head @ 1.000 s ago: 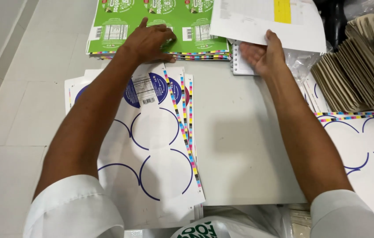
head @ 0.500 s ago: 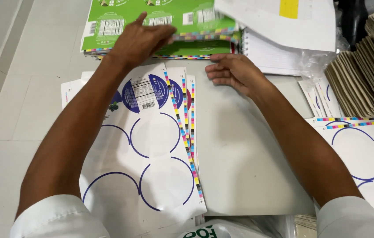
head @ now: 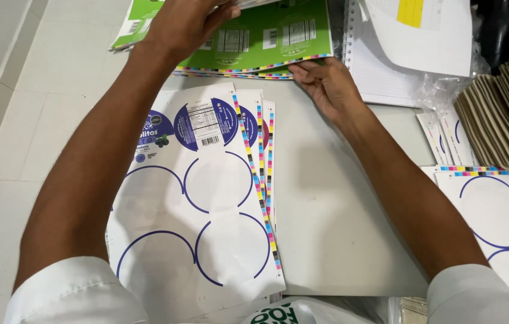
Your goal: Peeling circular product labels from a sheet and applying them to the center of flat packaging bags.
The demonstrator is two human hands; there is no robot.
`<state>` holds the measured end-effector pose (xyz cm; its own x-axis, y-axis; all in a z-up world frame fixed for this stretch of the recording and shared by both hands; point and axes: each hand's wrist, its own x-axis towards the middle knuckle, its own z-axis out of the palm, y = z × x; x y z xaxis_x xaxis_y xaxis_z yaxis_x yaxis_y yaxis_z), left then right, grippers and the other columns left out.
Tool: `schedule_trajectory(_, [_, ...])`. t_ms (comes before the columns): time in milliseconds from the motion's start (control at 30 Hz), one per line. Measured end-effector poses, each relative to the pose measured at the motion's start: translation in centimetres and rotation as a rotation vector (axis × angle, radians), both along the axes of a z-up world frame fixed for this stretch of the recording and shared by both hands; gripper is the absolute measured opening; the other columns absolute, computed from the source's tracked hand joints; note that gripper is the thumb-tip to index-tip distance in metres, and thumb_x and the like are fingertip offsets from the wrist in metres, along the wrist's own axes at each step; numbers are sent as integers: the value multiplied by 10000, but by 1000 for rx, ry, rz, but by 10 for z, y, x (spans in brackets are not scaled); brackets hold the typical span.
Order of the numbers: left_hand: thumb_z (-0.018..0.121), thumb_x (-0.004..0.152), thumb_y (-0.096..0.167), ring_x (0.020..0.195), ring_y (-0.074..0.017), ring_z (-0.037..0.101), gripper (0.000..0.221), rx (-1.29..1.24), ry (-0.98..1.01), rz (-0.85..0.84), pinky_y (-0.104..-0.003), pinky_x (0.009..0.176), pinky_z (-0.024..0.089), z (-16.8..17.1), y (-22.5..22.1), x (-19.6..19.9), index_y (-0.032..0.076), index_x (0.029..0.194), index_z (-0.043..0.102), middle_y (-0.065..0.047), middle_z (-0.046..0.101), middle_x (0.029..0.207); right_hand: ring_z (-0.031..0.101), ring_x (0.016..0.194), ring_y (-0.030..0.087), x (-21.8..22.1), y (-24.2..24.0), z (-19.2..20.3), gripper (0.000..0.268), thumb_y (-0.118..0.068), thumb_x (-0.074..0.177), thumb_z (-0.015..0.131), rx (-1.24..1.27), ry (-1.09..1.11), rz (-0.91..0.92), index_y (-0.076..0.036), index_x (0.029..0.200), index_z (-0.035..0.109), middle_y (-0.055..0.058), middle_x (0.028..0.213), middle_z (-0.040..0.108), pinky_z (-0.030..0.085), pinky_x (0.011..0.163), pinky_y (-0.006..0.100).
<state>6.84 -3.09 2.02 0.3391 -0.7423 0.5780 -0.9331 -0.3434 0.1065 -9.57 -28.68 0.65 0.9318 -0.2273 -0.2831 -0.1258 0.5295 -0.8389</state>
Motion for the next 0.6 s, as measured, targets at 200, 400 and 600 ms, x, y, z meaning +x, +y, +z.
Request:
schedule_trajectory(200, [643,1126,157,756,-321,682,190,104,-85,0,-417,534,517,-13,-8,-8,30,1267,656,-178,733,1054,547,1376,472,25,-13,17,758,291,827,303,163,-263,161,75,1545,188,436,1560,325,603,1061,376])
schedule_trajectory(400, [729,1015,444,792,-341,665,663,166,54,101,-530,739,429,-44,-50,-14,130,1485,382,-237,684,1204,593,1372,387,19,-27,25,579,238,835,345,-204,-219,234,113,1394,428,327,1468,509,567,1122,341])
schedule_trajectory(600, [624,1103,252,664,-371,723,451,141,-80,126,-506,562,598,-58,-65,3,94,1472,417,-249,734,1201,686,1133,177,21,-81,1,546,123,833,446,-998,87,196,13,1341,613,121,1238,711,574,990,245])
